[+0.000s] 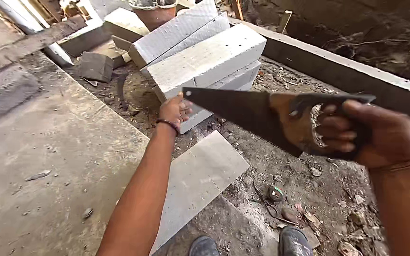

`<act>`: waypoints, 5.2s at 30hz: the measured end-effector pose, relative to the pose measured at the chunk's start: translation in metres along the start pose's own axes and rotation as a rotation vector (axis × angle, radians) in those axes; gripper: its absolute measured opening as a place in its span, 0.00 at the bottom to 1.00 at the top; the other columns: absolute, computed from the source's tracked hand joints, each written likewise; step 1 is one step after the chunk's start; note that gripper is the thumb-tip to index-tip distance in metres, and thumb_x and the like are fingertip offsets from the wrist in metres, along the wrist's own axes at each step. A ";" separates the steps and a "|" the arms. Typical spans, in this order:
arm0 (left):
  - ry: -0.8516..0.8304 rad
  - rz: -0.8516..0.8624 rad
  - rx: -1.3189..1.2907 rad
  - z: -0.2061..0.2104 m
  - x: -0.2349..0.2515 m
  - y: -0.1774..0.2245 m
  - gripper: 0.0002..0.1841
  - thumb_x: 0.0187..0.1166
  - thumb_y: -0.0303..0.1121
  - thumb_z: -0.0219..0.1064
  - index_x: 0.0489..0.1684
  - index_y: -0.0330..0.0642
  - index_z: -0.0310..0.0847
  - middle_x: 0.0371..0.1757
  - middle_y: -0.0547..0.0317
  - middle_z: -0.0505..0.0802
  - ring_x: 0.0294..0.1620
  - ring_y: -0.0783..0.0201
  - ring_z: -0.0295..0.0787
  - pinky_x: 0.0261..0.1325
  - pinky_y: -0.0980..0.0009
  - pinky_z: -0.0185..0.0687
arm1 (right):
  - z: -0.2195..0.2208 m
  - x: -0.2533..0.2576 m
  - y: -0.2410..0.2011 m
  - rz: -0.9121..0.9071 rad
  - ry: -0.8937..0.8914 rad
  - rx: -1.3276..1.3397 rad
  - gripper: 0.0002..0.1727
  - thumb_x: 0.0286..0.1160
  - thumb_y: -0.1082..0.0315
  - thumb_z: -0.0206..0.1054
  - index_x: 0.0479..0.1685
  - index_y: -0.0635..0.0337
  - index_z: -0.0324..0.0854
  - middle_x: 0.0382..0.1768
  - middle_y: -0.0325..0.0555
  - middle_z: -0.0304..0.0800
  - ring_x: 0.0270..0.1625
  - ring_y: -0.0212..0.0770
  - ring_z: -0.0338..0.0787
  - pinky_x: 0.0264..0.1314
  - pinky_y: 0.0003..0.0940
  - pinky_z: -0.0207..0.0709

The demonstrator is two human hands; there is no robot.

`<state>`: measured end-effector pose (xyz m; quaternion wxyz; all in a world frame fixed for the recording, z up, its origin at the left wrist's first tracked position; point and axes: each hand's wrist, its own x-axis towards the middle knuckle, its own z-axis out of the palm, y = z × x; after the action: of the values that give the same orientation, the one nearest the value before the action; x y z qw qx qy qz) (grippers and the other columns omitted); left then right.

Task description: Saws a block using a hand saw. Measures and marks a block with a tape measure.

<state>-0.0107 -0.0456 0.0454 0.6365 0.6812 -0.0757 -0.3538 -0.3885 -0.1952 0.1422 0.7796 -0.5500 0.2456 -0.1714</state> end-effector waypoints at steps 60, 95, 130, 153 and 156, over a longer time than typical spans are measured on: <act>0.086 -0.610 1.156 -0.180 -0.249 -0.058 0.40 0.85 0.57 0.63 0.84 0.29 0.67 0.79 0.28 0.79 0.83 0.33 0.72 0.85 0.35 0.60 | -0.022 0.009 0.096 -0.070 0.301 -0.429 0.23 0.76 0.70 0.71 0.71 0.65 0.80 0.51 0.48 0.97 0.43 0.41 0.97 0.48 0.39 0.93; -0.030 -0.374 1.263 -0.054 -0.184 -0.010 0.50 0.68 0.57 0.80 0.87 0.35 0.66 0.79 0.28 0.78 0.82 0.32 0.72 0.82 0.31 0.63 | -0.021 0.005 0.106 -0.045 0.131 -0.726 0.19 0.74 0.68 0.74 0.65 0.59 0.87 0.49 0.42 0.98 0.40 0.38 0.96 0.47 0.44 0.89; 0.628 -0.071 1.134 -0.028 -0.246 -0.199 0.43 0.83 0.68 0.52 0.88 0.43 0.67 0.90 0.37 0.67 0.91 0.36 0.58 0.83 0.31 0.57 | -0.267 -0.053 0.263 0.364 -0.061 -1.553 0.21 0.70 0.79 0.68 0.65 0.59 0.86 0.63 0.63 0.88 0.65 0.67 0.86 0.74 0.68 0.72; -0.225 -0.035 0.776 0.154 -0.249 -0.232 0.21 0.88 0.48 0.57 0.58 0.41 0.89 0.57 0.48 0.93 0.57 0.55 0.91 0.67 0.54 0.83 | -0.209 -0.042 0.354 0.633 -0.157 -1.235 0.48 0.63 0.37 0.79 0.83 0.56 0.74 0.75 0.70 0.79 0.73 0.72 0.82 0.73 0.74 0.73; -0.263 -0.077 0.735 0.160 -0.244 -0.232 0.21 0.88 0.47 0.57 0.58 0.41 0.89 0.55 0.48 0.93 0.55 0.54 0.90 0.65 0.53 0.83 | -0.196 -0.029 0.371 0.659 -0.347 -1.430 0.47 0.63 0.29 0.73 0.80 0.50 0.78 0.81 0.65 0.75 0.77 0.69 0.78 0.77 0.70 0.70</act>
<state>-0.3643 0.0004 -0.0641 0.3210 0.8151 -0.2525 -0.4108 -0.5249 -0.2065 -0.2558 0.2763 -0.8338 0.3211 0.3539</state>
